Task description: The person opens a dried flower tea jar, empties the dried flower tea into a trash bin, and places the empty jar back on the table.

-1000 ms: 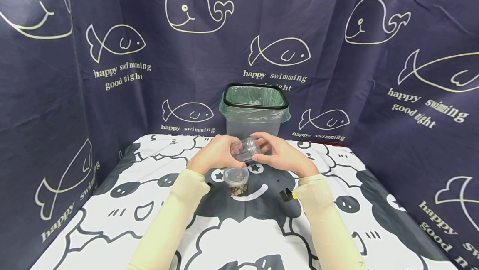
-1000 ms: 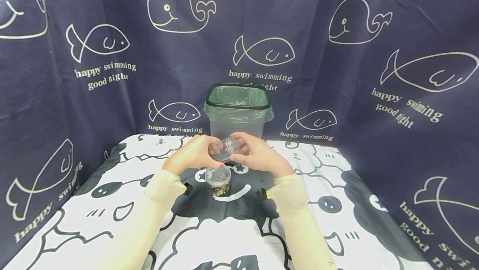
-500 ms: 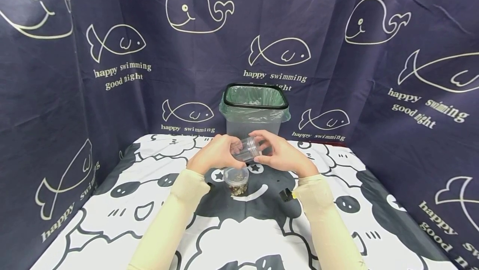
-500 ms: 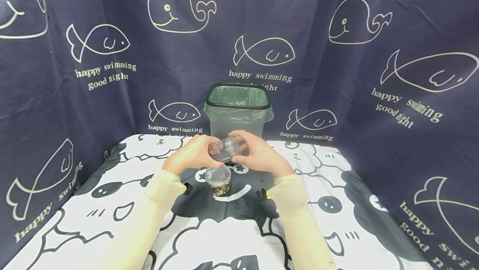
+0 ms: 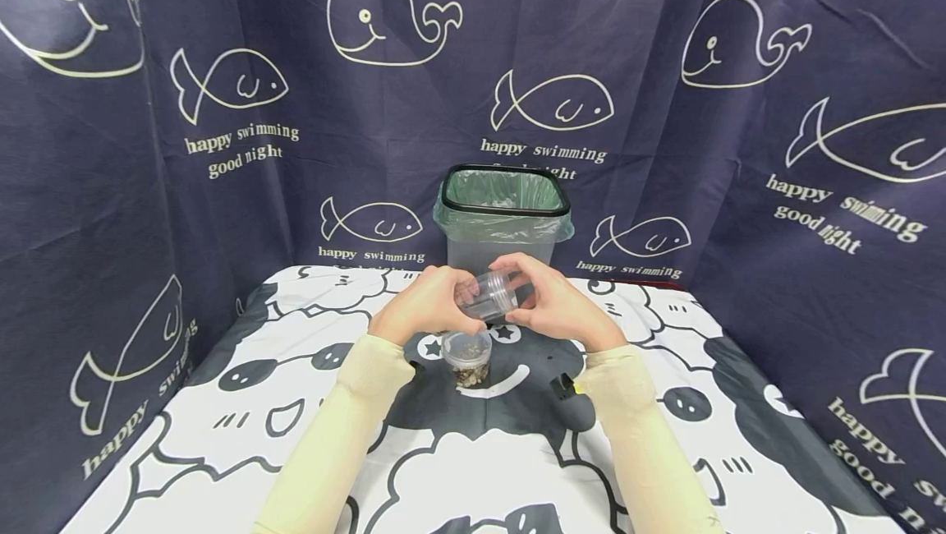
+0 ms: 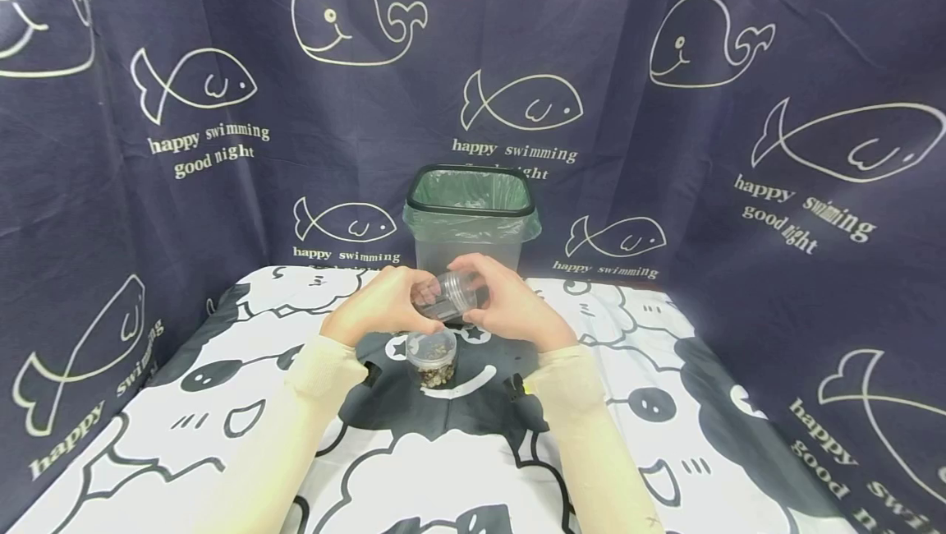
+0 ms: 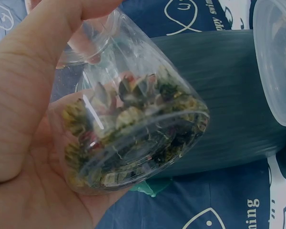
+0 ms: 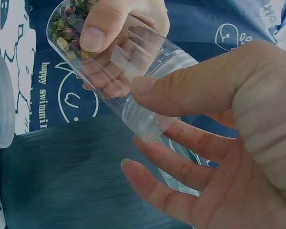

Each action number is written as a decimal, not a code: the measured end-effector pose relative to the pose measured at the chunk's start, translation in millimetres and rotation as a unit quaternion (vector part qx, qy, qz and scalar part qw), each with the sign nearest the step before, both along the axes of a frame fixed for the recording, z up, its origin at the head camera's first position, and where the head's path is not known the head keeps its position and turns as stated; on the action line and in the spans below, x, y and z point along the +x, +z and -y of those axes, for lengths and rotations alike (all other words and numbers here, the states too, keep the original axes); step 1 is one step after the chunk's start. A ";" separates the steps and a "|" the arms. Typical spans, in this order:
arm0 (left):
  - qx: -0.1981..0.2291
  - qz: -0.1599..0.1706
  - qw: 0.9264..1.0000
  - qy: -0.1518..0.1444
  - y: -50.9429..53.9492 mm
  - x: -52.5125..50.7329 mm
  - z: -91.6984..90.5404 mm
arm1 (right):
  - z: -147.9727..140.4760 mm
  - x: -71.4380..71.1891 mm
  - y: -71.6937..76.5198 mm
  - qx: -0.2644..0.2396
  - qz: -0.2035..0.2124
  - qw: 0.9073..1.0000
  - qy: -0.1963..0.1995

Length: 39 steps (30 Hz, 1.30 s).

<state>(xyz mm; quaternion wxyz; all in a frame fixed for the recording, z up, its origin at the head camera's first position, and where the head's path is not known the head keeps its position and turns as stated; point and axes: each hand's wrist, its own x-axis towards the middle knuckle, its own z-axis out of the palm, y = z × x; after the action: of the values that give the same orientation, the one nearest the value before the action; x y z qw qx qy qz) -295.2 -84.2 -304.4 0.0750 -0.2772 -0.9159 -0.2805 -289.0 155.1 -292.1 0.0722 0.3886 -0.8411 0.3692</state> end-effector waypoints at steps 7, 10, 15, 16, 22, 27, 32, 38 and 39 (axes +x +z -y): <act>0.001 -0.001 1.000 -0.001 0.3 -0.1 0.8 | 1.2 -0.5 0.1 -0.003 -0.010 1.000 -0.003; -0.001 -0.001 1.000 0.001 0.3 0.4 0.9 | 1.3 -1.4 -0.5 -0.003 -0.013 1.000 -0.004; -0.006 -0.008 1.000 0.003 0.1 0.6 0.9 | 1.5 -1.9 -1.2 -0.001 -0.018 1.000 -0.001; -0.006 -0.008 1.000 0.003 0.0 0.7 0.9 | 1.6 -1.7 -1.0 -0.001 -0.018 1.000 0.000; -0.005 -0.006 1.000 0.003 -0.1 1.1 0.9 | 1.5 -2.6 -2.1 -0.006 -0.022 1.000 0.007; -0.005 -0.004 1.000 0.000 0.2 1.0 0.6 | 1.1 -4.2 -3.6 -0.007 -0.030 0.999 0.009; -0.003 -0.002 1.000 -0.002 0.4 1.4 0.9 | 1.3 -3.0 -3.2 -0.008 -0.030 0.999 0.012; -0.009 -0.005 1.000 -0.001 1.6 1.8 1.3 | 0.6 -1.7 -1.5 -0.003 -0.010 1.000 0.019; -0.010 -0.006 1.000 -0.001 1.7 1.7 1.3 | 0.4 -1.3 -1.1 -0.002 -0.005 1.000 0.020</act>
<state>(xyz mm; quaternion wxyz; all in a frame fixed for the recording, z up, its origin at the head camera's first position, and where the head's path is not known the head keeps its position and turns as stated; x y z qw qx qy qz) -293.5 -85.5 -302.7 0.0771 -0.2803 -0.9180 -0.2699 -290.3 154.7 -293.2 0.0694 0.4071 -0.8320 0.3704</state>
